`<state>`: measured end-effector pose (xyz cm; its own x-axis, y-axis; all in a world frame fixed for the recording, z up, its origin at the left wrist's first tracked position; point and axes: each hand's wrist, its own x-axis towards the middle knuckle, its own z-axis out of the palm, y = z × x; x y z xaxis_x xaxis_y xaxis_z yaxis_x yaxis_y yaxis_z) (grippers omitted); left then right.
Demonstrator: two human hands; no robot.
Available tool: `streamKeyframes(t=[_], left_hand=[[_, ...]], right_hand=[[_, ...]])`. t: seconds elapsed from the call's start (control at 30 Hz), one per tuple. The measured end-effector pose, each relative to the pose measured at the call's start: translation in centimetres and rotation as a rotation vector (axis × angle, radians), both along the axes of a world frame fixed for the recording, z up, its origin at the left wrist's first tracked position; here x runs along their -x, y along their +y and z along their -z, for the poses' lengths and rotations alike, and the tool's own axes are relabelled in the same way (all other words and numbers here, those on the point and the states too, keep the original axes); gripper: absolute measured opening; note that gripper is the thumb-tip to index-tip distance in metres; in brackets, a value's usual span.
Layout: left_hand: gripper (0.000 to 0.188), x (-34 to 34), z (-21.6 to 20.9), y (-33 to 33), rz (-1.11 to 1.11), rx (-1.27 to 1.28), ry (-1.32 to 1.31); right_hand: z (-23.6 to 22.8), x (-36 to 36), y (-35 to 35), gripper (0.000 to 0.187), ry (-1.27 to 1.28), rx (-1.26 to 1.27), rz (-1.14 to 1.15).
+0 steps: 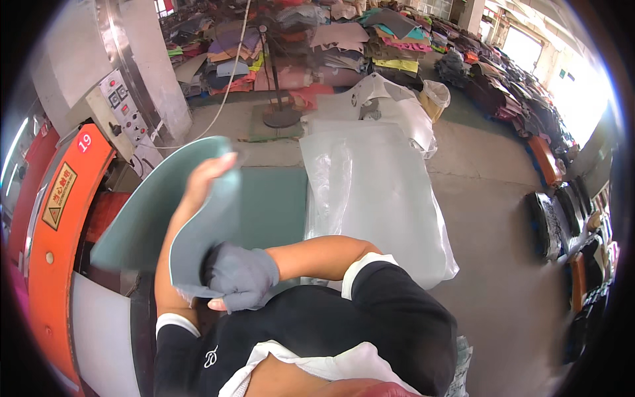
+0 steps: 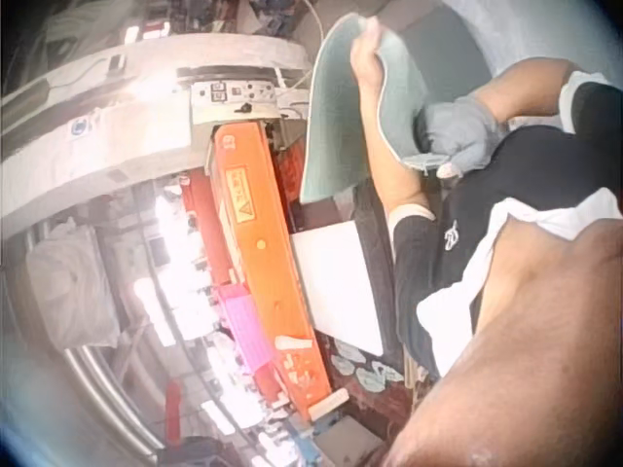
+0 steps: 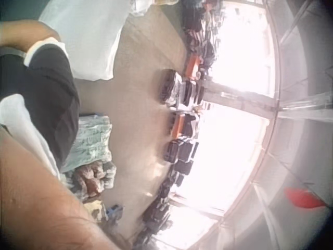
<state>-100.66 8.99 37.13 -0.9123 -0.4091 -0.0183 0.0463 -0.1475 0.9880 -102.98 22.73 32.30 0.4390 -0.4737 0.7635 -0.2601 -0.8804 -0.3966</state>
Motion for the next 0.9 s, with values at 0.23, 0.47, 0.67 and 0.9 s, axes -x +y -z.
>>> streamKeyframes(t=[0.23,0.47,0.67,0.9], left_hand=[[0.046,-7.2,2.6,1.2,0.449,-0.191,0.21],[0.097,-25.7,7.2,3.5,0.139,0.098,0.268],[0.066,-35.2,7.8,4.8,-0.09,0.582,-0.08],[0.044,-48.3,16.5,11.0,-0.396,0.63,-0.546]], right_hand=[[-0.6,-7.3,-0.8,0.03,-0.137,0.248,0.332],[0.0,-14.8,-3.1,0.011,-0.444,-0.06,0.664],[-1.6,-18.4,-4.5,0.032,-0.276,0.522,0.994],[-7.0,-18.3,-5.9,0.025,-0.332,0.932,0.976]])
